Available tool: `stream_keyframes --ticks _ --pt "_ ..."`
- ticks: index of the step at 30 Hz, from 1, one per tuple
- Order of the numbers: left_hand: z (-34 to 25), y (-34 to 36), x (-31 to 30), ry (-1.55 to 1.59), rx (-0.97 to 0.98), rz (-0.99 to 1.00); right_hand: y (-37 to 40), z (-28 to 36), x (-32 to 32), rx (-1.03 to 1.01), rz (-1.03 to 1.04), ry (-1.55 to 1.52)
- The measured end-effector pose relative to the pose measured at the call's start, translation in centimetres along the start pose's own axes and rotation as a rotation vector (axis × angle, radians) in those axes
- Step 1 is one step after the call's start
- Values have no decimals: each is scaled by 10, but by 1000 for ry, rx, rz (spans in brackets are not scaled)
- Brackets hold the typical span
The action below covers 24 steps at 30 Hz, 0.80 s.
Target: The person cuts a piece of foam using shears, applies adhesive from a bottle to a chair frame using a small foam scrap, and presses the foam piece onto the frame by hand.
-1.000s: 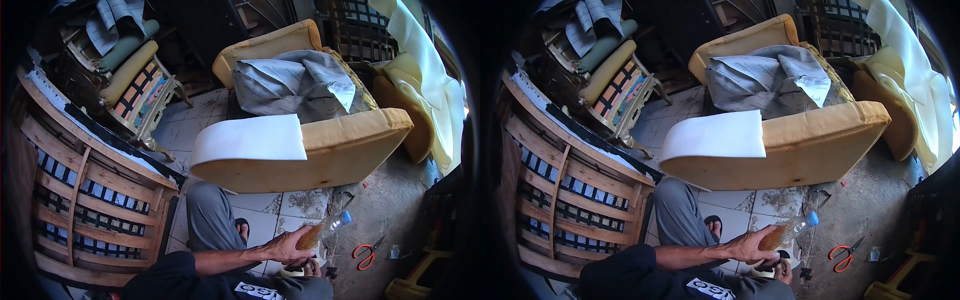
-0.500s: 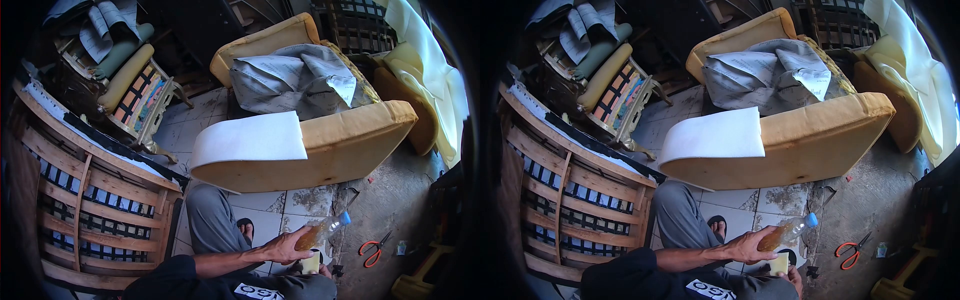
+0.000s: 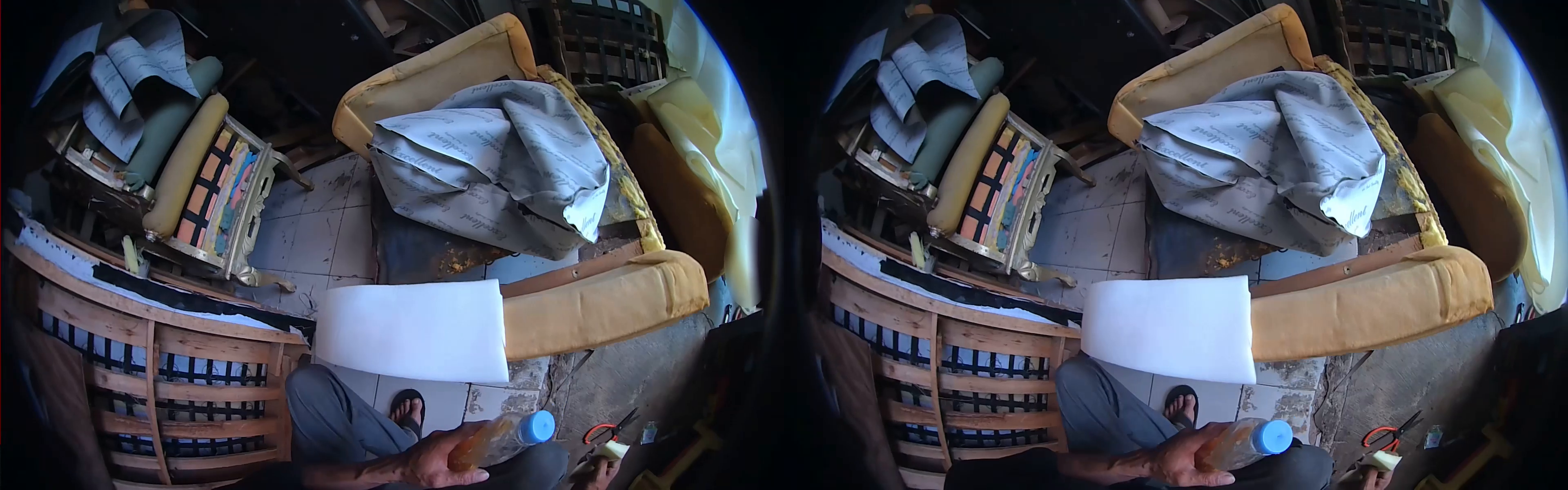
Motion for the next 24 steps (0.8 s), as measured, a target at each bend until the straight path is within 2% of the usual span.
stream_keyframes --ticks 1,2,4,6,7,10,12,14,15,16,18,19,21,22,24 --pt "-18 8 1 184 -63 -10 11 27 30 -54 -179 -22" --pt "-30 18 -1 191 -75 -15 17 35 41 -43 -176 -14" --pt "-65 39 -8 317 -174 -33 35 78 84 -123 187 54" --pt "-115 57 -15 404 -267 -53 93 146 152 -53 -80 -43" --pt "-138 65 -20 420 -296 -104 107 176 168 -46 -77 -35" --pt "-192 95 -33 467 -312 -173 145 255 216 105 416 70" --pt "-222 108 -55 486 -270 -188 149 298 230 6 645 239" --pt "-241 120 -80 635 -433 -166 149 335 259 29 715 346" --pt "-245 123 -90 465 -262 -207 151 354 280 63 718 380" --pt "-245 127 -103 493 -260 -221 154 370 304 94 708 399" --pt "-262 120 -147 799 -230 -207 162 394 360 153 660 409" --pt "-272 112 -175 820 -229 -213 168 403 392 188 629 401" --pt "-302 89 -243 623 -145 -292 182 418 463 267 563 371" --pt "-307 79 -280 427 -54 -365 190 423 501 312 528 352" --pt "-263 72 -312 751 -169 -232 204 432 575 399 462 311"
Point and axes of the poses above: each hand's wrist, its own y-axis away from the middle knuckle, its own x-axis out of the palm, z = x × y, the point moved 4 cm from there along -y, towards the middle knuckle, and after that the axes turned 5 degrees about y, right-handed, at the moved point
